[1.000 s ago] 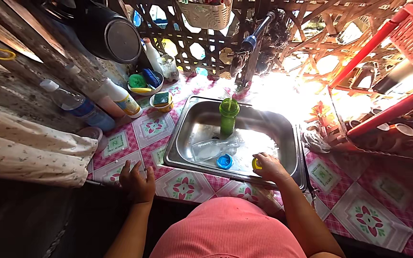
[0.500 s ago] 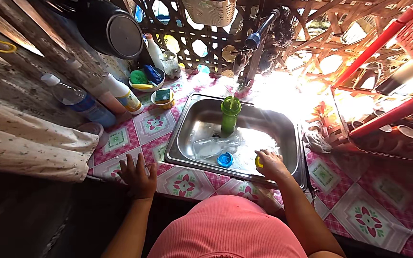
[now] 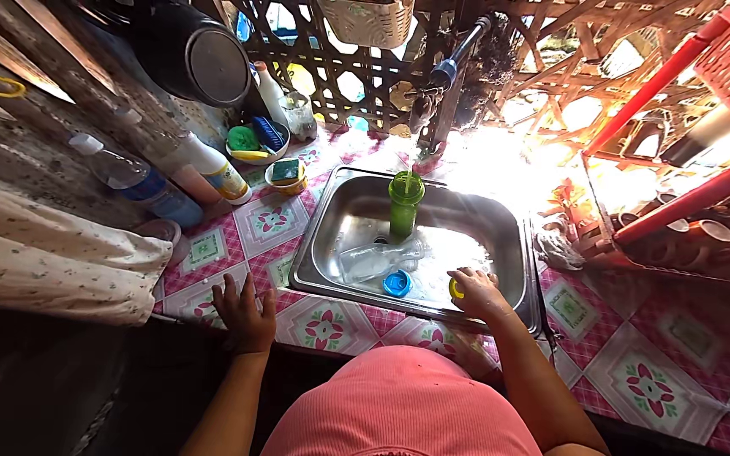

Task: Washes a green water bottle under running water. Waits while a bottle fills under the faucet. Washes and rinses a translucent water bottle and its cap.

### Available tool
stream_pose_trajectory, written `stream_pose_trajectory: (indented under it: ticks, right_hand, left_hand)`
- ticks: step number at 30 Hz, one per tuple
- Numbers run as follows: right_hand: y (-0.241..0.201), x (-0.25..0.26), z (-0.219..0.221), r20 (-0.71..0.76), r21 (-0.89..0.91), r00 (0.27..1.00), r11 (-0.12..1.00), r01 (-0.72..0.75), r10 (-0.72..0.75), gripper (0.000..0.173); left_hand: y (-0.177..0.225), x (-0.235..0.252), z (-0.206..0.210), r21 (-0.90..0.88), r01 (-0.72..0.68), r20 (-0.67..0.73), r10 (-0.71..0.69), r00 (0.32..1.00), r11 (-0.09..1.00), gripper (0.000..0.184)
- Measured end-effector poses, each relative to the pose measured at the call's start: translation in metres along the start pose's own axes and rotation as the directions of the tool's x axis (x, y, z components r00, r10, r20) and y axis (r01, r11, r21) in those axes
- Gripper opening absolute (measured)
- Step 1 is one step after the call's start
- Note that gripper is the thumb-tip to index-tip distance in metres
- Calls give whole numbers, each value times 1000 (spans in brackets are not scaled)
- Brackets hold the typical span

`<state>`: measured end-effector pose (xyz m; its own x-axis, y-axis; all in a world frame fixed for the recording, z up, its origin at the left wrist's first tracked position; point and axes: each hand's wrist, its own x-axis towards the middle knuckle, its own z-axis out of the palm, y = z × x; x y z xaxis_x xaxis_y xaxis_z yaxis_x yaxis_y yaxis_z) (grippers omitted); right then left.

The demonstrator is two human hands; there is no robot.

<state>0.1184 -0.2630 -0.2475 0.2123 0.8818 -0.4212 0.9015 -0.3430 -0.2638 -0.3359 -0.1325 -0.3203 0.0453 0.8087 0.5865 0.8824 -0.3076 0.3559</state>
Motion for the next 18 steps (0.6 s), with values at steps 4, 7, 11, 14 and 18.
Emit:
stream_pose_trajectory:
  ticks: [4, 7, 11, 14, 18]
  right_hand:
    - [1, -1, 0, -2, 32, 1000, 999, 2, -2, 71]
    - [1, -2, -1, -15, 66, 1000, 998, -2, 3, 79]
    - [2, -2, -2, -27, 70, 1000, 998, 5, -3, 80]
    - [3, -1, -2, -21, 55, 1000, 998, 20, -19, 77]
    - [3, 1, 0, -11, 48, 1000, 999, 25, -25, 74]
  left_hand:
    - [1, 1, -1, -11, -15, -5, 14, 1000, 1000, 63]
    - [1, 2, -2, -20, -17, -1, 17, 1000, 1000, 62]
    - [1, 1, -1, -13, -9, -2, 9, 1000, 1000, 62]
    - [0, 1, 0, -16, -13, -7, 13, 1000, 1000, 62]
    - [-1, 1, 0, -1, -12, 7, 12, 1000, 1000, 60]
